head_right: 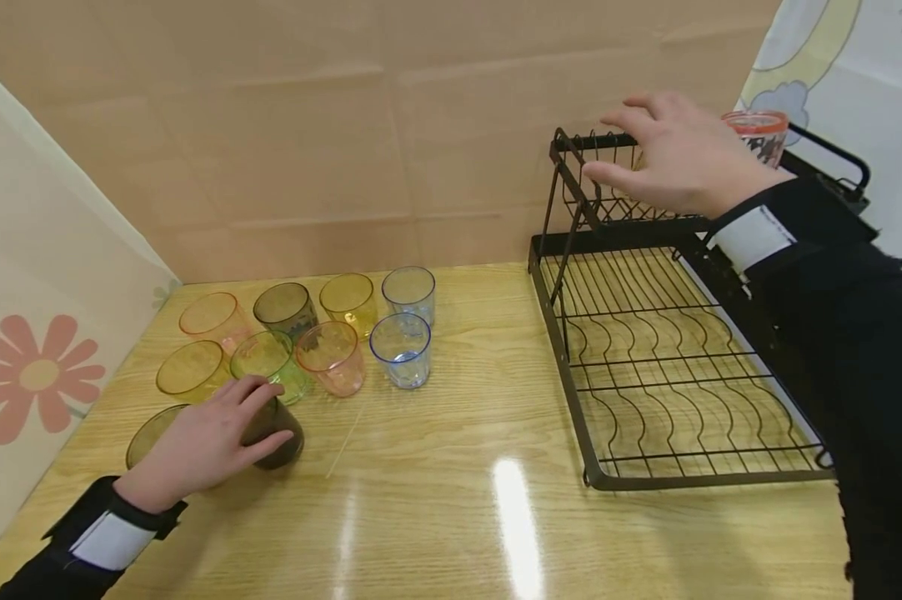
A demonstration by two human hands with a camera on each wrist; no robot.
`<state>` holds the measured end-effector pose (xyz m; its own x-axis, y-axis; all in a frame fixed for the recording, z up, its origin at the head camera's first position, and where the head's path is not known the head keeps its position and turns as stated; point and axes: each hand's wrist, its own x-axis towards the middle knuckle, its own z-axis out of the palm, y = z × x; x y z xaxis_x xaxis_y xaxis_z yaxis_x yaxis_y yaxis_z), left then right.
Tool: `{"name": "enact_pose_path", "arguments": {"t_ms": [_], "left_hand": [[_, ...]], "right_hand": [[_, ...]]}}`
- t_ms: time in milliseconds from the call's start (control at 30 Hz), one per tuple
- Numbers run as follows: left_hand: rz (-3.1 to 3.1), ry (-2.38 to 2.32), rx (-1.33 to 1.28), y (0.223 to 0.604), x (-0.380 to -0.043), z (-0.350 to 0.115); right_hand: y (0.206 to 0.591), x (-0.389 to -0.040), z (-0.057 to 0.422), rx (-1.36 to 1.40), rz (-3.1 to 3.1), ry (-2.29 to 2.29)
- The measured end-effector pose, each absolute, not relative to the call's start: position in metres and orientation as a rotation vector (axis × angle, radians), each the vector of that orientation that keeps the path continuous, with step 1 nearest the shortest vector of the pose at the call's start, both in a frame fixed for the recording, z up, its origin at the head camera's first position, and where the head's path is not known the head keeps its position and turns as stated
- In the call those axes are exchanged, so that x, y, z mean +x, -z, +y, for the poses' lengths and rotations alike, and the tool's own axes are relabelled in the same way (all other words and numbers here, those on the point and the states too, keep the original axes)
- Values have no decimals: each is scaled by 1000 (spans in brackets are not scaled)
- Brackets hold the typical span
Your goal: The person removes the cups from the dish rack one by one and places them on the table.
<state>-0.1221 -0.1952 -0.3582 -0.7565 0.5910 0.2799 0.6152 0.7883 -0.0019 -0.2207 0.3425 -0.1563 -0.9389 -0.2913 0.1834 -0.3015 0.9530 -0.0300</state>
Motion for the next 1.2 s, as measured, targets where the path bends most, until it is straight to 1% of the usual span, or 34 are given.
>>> {"name": "enact_pose_path", "arguments": {"t_ms": [300,600,867,1200], "left_hand": [[-2541,-105,-1088,352,-128,-198],[-2630,-139,-1054,336,-130,-190],[-2556,-227,-1079,312,-142,-159],[-2474,-301,-1125,292,-152,-115]], "right_hand": [[152,-225,350,350,-2946,-78],[147,-229,353,261,-2961,-52],[148,-233,365,231,-2947,-57],[146,-237,369,178,-2954,-65]]}}
